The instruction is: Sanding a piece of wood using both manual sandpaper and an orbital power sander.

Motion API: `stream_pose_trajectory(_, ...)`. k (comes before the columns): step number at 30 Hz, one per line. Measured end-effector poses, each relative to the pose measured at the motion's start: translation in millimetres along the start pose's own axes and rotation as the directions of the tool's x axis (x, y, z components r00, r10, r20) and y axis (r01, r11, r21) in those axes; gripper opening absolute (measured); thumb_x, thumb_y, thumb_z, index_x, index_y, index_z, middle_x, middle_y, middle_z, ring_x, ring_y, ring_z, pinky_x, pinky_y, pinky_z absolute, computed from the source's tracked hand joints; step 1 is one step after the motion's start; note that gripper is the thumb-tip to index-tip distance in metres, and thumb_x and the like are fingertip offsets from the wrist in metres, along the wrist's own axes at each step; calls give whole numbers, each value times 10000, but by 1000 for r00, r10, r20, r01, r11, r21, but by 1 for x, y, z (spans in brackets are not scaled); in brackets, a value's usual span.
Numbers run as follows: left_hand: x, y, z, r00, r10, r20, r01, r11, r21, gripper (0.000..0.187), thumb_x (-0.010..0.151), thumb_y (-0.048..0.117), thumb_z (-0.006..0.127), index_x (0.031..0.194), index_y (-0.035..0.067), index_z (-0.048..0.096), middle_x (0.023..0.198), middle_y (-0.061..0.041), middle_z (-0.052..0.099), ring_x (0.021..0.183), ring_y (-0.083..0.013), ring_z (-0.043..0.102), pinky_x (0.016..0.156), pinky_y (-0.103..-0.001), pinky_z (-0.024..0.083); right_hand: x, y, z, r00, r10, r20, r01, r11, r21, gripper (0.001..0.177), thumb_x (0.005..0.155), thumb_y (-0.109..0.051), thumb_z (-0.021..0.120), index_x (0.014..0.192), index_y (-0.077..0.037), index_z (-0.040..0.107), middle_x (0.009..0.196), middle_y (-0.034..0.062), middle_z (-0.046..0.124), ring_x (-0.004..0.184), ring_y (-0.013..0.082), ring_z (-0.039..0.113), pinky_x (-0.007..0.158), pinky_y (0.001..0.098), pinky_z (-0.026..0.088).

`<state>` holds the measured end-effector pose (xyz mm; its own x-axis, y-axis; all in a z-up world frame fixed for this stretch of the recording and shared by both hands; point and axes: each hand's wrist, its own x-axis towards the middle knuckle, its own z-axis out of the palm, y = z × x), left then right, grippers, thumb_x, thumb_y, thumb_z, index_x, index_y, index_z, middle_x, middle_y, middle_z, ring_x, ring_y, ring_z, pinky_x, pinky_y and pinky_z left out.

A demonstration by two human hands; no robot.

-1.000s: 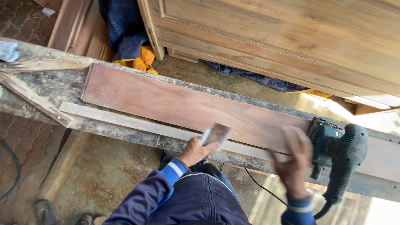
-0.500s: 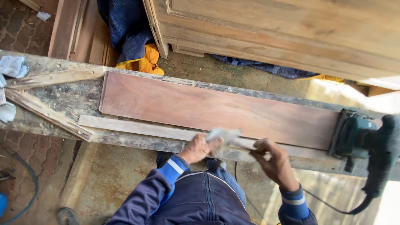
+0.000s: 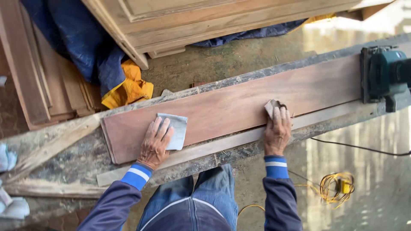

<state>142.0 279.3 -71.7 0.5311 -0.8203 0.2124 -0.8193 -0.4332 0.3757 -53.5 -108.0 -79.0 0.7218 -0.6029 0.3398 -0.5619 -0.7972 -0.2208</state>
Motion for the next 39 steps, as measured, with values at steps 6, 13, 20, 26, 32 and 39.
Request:
stream_pose_trajectory(6,13,-13,2,994,30,110,-32,999,10,760,718,263,740,1445,141,552,1498,-126,449,1382,-379,378,1145,-568,324,-81,-178,-3,984,-165,73,147,968,203,460,1000,-183,620,1415,5,557,1466,255,551,1404,398,504,1187,526,395)
stream_pose_trajectory(13,27,-27,-13,975,161,153,-150,985,-82,788,793,418,695,1490,136,460,1576,-147,378,1467,-374,312,1186,-602,238,-25,-45,6,986,-158,54,162,983,-87,280,1069,-127,602,1345,-136,646,1407,127,627,1404,339,563,1176,457,455)
stream_pose_trajectory(20,28,-29,-13,971,171,169,-158,984,-88,789,799,395,669,1505,126,440,1603,-142,376,1483,-385,333,1211,-580,256,-59,-161,-7,983,-182,37,171,966,196,395,964,-81,604,1353,-11,603,1451,237,550,1411,454,487,1212,552,364)
stream_pose_trajectory(26,30,-29,-12,969,153,195,-138,986,-92,767,795,391,659,1484,126,453,1588,-143,379,1469,-374,335,1204,-557,243,3,-62,16,967,-248,67,239,964,121,353,981,-98,601,1332,-60,619,1397,195,600,1337,378,550,1136,492,421)
stream_pose_trajectory(32,30,-29,-13,973,145,180,-128,987,-99,781,799,452,672,1479,135,454,1581,-138,380,1465,-369,328,1203,-556,241,53,-67,21,989,36,145,-54,990,127,357,1021,-180,575,1372,-121,595,1337,164,637,1214,329,632,1001,423,557)
stream_pose_trajectory(39,32,-28,-12,966,139,218,-127,989,-73,800,749,432,688,1463,146,471,1570,-140,390,1457,-381,332,1191,-561,245,15,-104,77,864,-457,211,401,878,260,658,888,-30,580,1536,-99,487,1611,104,436,1508,336,397,1231,503,362)
